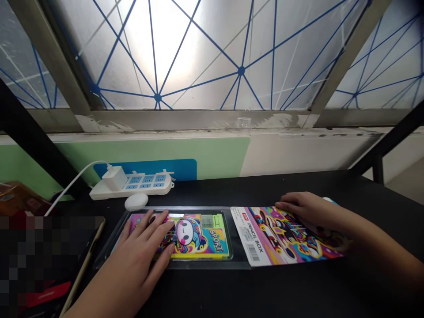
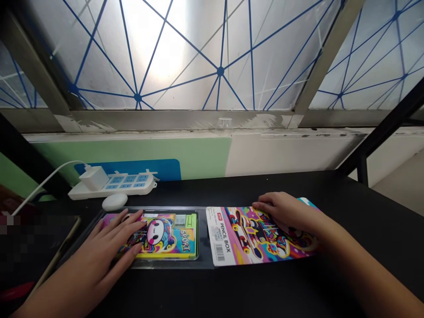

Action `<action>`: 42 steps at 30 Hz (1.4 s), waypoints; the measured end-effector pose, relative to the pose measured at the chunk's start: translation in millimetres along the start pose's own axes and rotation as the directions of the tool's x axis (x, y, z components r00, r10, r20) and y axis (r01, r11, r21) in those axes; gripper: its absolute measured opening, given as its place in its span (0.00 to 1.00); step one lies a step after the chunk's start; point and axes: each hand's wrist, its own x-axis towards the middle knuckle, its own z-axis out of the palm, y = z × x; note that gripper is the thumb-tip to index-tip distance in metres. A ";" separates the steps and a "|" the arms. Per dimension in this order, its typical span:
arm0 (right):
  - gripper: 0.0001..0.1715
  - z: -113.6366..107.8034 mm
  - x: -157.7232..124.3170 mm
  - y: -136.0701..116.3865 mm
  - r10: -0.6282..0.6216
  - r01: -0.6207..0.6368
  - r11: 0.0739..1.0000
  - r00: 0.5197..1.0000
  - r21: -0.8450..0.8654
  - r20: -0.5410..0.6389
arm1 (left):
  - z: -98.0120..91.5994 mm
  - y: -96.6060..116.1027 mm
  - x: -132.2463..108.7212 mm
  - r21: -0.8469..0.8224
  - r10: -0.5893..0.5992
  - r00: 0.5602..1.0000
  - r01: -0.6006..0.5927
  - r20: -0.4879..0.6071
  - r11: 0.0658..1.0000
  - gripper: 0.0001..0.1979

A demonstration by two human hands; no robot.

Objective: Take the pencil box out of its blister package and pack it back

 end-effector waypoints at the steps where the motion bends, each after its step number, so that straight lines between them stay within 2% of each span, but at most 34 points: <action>1: 0.28 0.4 0.8 -1.2 -0.005 0.005 1.000 1.000 -0.011 -0.002 | 0.7 -0.7 0.2 -0.004 0.004 1.000 -0.004 -0.005 1.000 0.24; 3: 0.29 1.3 1.8 -5.1 -0.013 0.014 0.999 1.000 -0.030 0.023 | 1.5 -1.6 0.6 0.001 0.006 1.000 -0.006 0.000 1.000 0.24; 9: 0.29 0.5 1.2 -16.4 -0.004 0.003 0.998 1.000 -0.062 -0.022 | -0.2 -0.6 1.5 0.029 0.012 1.000 -0.013 0.026 1.000 0.25; 17: 0.29 0.6 1.5 -16.0 -0.008 0.004 0.996 0.999 -0.085 -0.050 | -1.5 1.0 2.4 0.031 0.028 0.999 -0.029 0.038 0.999 0.25; 25: 0.30 7.9 2.8 -20.0 -0.024 0.018 0.998 0.995 -0.058 -0.096 | 7.2 7.0 -4.8 0.059 0.063 0.997 -0.061 -0.039 0.996 0.25; 30: 0.31 10.5 -0.6 -27.8 -0.003 0.003 1.000 0.992 0.002 -0.124 | 8.7 12.9 -11.8 -0.024 0.109 0.992 -0.111 -0.070 0.994 0.27; 33: 0.30 20.2 -1.4 -38.5 -0.003 0.007 1.000 0.991 0.026 -0.134 | 6.7 24.7 -14.7 -0.178 0.104 0.990 -0.120 -0.095 0.977 0.29; 35: 0.29 29.1 -1.9 -49.4 -0.016 0.021 0.999 0.990 0.033 -0.139 | 2.2 39.7 -15.3 -0.348 0.025 0.990 -0.072 -0.138 0.935 0.29; 37: 0.27 38.0 -2.7 -61.1 -0.036 0.042 0.999 0.989 0.035 -0.144 | -5.1 57.9 -14.8 -0.540 -0.101 0.981 -0.006 -0.167 0.842 0.25; 40: 0.26 46.9 -3.7 -72.1 -0.055 0.061 0.997 0.987 0.038 -0.154 | -16.9 78.0 -14.1 -0.777 -0.265 0.958 0.081 -0.113 0.624 0.18; 42: 0.26 48.4 -3.8 -71.8 -0.054 0.061 0.997 0.986 0.045 -0.157 | -22.1 79.5 -14.1 -0.881 -0.377 0.922 0.107 -0.085 0.460 0.18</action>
